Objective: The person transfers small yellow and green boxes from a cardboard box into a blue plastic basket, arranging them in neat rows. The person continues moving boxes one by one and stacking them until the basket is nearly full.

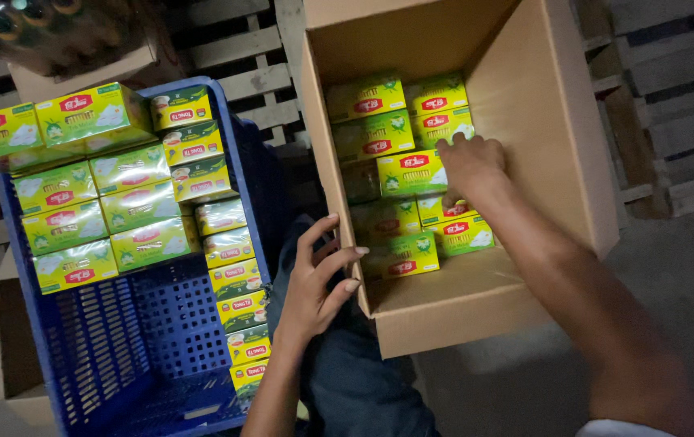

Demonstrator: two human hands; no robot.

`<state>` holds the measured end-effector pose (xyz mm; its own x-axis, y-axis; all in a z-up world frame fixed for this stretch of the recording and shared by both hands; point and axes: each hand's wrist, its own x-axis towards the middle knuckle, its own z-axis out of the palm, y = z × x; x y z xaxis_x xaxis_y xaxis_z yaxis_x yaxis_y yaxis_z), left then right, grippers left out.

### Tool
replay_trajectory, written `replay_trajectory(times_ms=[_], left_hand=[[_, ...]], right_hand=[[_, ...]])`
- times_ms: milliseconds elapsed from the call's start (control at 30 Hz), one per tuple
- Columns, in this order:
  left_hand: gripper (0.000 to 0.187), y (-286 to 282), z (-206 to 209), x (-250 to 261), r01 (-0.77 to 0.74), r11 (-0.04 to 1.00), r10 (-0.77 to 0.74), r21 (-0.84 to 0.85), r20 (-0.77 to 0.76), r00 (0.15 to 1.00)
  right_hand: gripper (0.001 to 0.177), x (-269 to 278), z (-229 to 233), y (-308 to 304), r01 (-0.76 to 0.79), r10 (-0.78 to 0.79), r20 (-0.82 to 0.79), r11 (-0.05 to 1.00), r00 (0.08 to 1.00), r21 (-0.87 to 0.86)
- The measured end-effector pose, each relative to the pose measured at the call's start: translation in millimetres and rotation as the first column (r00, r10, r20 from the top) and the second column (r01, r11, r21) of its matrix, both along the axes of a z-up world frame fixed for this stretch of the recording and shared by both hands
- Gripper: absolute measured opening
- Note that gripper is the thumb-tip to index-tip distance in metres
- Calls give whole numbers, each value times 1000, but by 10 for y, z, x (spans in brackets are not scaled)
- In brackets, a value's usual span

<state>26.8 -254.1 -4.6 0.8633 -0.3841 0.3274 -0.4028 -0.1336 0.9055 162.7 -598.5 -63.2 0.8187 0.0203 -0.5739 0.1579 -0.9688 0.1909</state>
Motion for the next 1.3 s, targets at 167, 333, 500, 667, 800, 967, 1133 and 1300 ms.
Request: replay_trajectory(times_ms=[167,333,500,667,800,967,1133,1300], left_hand=[[36,1,19,13,-6,1000,6,0,9,1000],[36,13,18,9,-9,1000,8,7,51,999],[36,36,-24,-45,4,999,-3,41,-11,1000],[46,205,295,-151,22,999,-20,31,-80,997],[62,492,262,-298,-34,998,40,46,-138,990],[78,929,664,-478,-173,984,179,54,-174,968],[90,1385,882,-687,-407,903,378,139,195,905],[103,1779,804,-892,-489,828,410,274,300,861]], right_hand=[[100,54,34,44,-78,78,5,987,997,141],[99,115,-38,-113,-13,20,-28,974,999,224],[104,86,562,-254,94,-114,34,929,993,357],[96,-152,1383,-105,-33,-134,269,844,954,535],[89,-574,2130,220,-261,-131,510,737,850,623],[79,-855,2729,1059,-441,-49,647,693,761,571],[81,-975,2436,1833,-546,26,619,499,785,672],[87,-1144,1832,2620,-543,226,494,323,840,775]])
